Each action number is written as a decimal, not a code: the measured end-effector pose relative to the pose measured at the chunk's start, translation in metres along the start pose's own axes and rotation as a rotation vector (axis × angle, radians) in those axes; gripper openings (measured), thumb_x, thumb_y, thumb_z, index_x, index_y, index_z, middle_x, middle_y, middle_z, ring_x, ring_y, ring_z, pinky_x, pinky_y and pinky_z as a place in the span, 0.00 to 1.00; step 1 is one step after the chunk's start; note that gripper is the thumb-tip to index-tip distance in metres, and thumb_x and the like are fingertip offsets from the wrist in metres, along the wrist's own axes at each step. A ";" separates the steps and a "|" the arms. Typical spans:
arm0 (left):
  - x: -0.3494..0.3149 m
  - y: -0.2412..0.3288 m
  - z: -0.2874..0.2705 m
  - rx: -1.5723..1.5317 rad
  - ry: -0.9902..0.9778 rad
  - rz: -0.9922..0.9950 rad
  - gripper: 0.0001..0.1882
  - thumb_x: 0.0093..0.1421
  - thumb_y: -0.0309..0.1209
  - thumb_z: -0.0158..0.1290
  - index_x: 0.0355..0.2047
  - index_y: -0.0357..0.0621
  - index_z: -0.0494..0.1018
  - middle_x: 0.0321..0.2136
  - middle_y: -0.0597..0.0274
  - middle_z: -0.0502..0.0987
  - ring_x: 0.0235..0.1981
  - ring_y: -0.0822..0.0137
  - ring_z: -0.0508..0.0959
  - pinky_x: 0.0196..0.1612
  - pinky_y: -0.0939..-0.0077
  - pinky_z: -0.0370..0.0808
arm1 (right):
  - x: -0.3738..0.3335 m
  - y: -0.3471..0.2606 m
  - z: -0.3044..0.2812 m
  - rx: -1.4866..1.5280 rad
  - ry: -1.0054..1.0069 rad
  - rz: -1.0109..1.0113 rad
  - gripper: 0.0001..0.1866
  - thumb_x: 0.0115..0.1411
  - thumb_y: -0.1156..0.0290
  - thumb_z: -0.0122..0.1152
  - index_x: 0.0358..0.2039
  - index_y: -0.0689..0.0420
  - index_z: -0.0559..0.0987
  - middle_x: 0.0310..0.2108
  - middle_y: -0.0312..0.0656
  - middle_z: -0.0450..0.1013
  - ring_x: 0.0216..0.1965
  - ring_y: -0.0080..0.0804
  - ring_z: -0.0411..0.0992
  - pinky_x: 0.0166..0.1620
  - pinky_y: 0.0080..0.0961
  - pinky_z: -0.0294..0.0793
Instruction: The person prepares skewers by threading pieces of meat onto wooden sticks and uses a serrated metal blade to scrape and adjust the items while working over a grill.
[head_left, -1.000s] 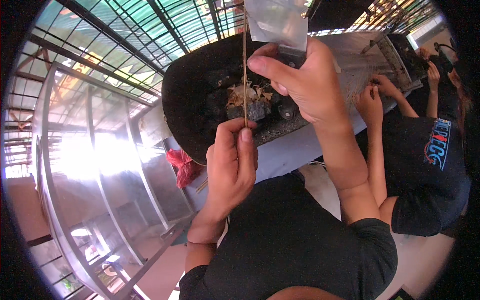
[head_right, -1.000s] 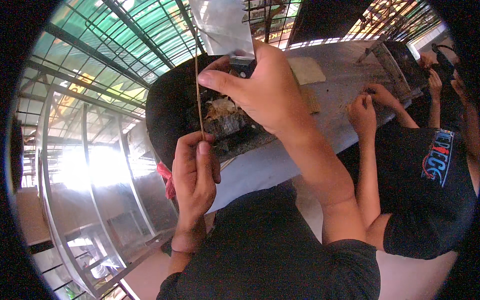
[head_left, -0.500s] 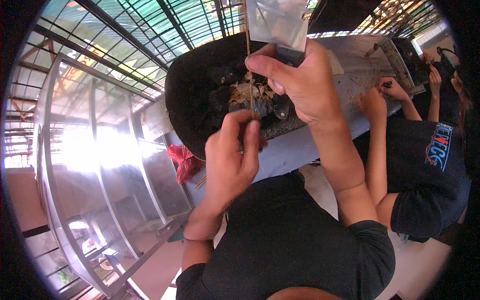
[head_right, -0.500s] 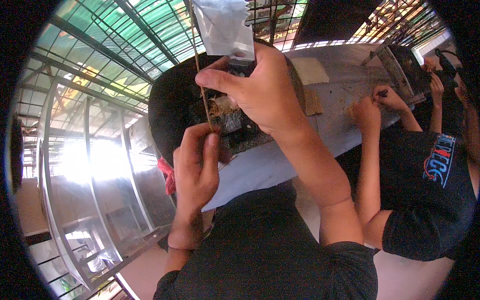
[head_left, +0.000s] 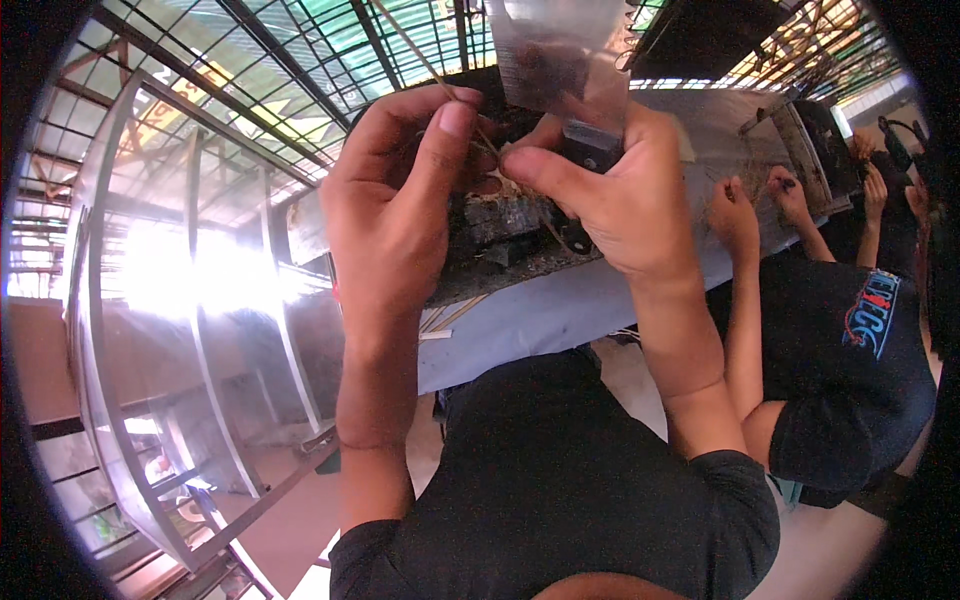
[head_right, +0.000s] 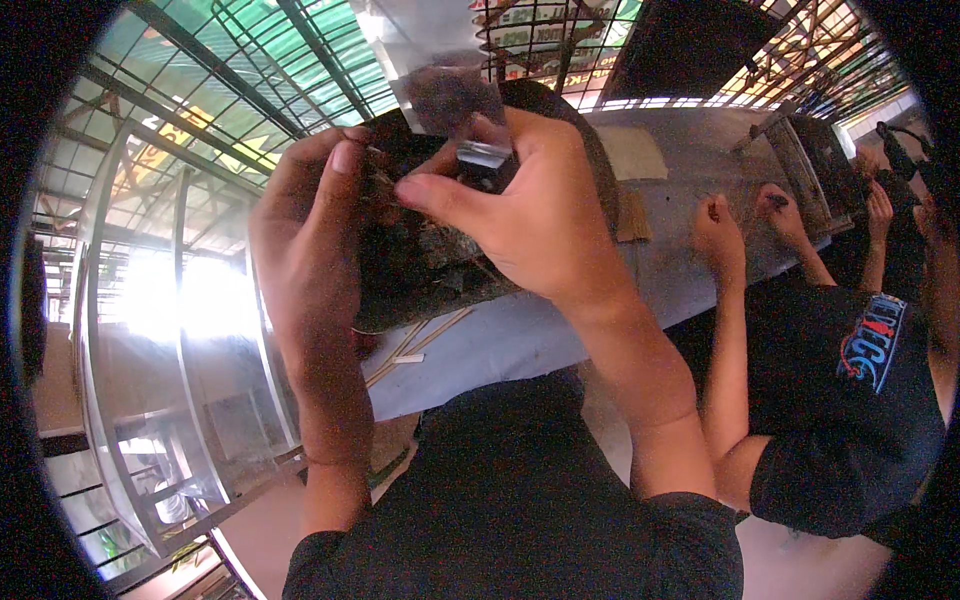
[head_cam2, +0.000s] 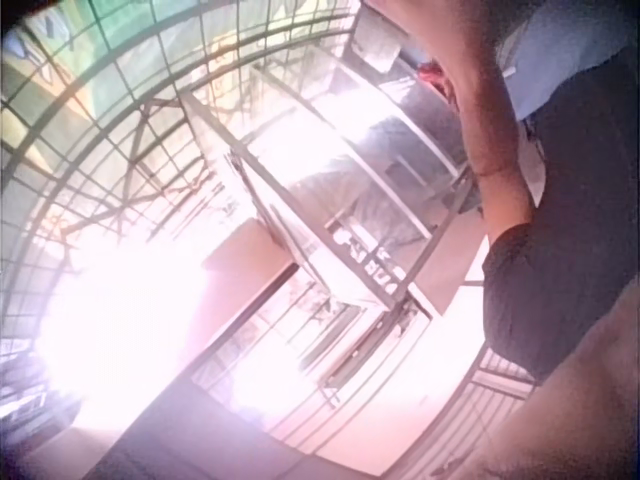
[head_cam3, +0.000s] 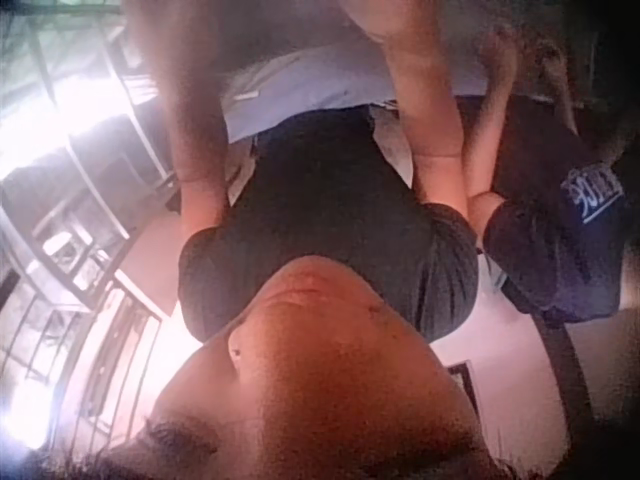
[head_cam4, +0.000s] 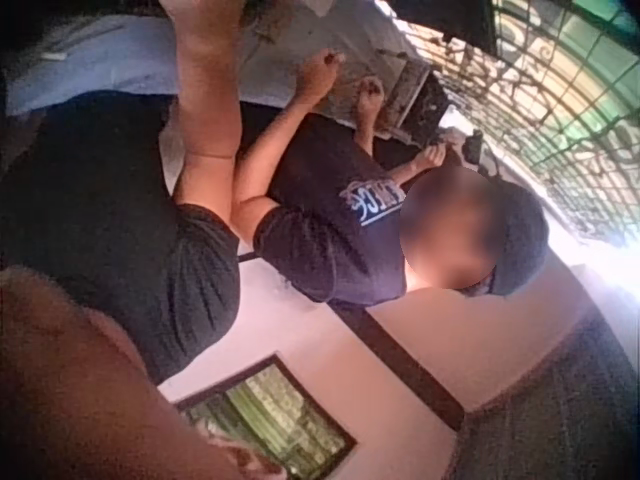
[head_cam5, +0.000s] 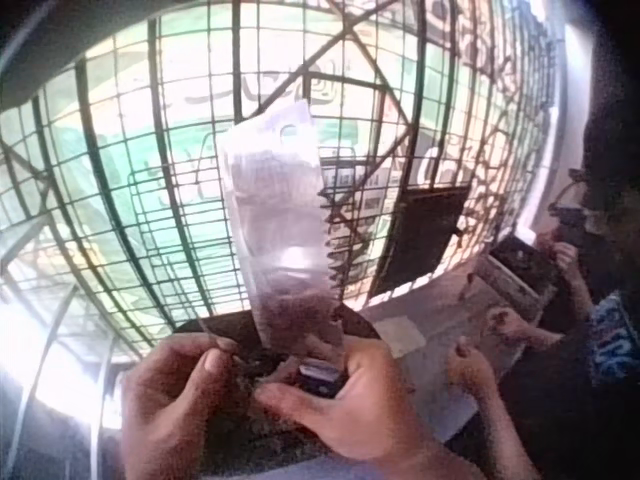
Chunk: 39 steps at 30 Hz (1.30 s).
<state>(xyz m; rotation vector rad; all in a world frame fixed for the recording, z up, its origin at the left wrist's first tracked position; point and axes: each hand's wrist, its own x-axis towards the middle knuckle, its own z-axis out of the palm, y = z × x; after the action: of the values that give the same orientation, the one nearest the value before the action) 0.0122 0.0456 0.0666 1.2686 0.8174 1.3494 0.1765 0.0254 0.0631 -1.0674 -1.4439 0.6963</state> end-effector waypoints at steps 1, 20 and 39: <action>0.000 -0.001 0.002 -0.014 0.019 0.011 0.11 0.65 0.30 0.54 0.42 0.34 0.75 0.34 0.59 0.79 0.32 0.75 0.78 0.36 0.84 0.75 | 0.000 0.003 0.001 0.026 0.015 -0.025 0.09 0.50 0.72 0.72 0.31 0.60 0.81 0.26 0.36 0.78 0.28 0.16 0.73 0.34 0.18 0.72; 0.006 -0.013 0.006 0.031 0.209 0.159 0.11 0.65 0.29 0.52 0.42 0.31 0.72 0.33 0.57 0.78 0.32 0.73 0.79 0.34 0.80 0.79 | -0.012 0.008 0.000 0.014 0.024 0.034 0.05 0.56 0.73 0.64 0.29 0.61 0.79 0.23 0.35 0.74 0.27 0.16 0.70 0.33 0.19 0.70; 0.028 -0.021 -0.019 0.245 0.335 0.246 0.12 0.64 0.31 0.55 0.41 0.32 0.74 0.34 0.55 0.79 0.32 0.72 0.80 0.35 0.80 0.77 | 0.004 0.027 -0.007 -0.334 0.055 -0.017 0.08 0.55 0.71 0.63 0.33 0.62 0.80 0.26 0.44 0.78 0.28 0.29 0.77 0.36 0.25 0.73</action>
<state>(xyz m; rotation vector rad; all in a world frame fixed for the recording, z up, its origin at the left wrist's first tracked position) 0.0019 0.0798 0.0495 1.3846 1.1128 1.7311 0.1891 0.0385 0.0423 -1.3178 -1.5535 0.4169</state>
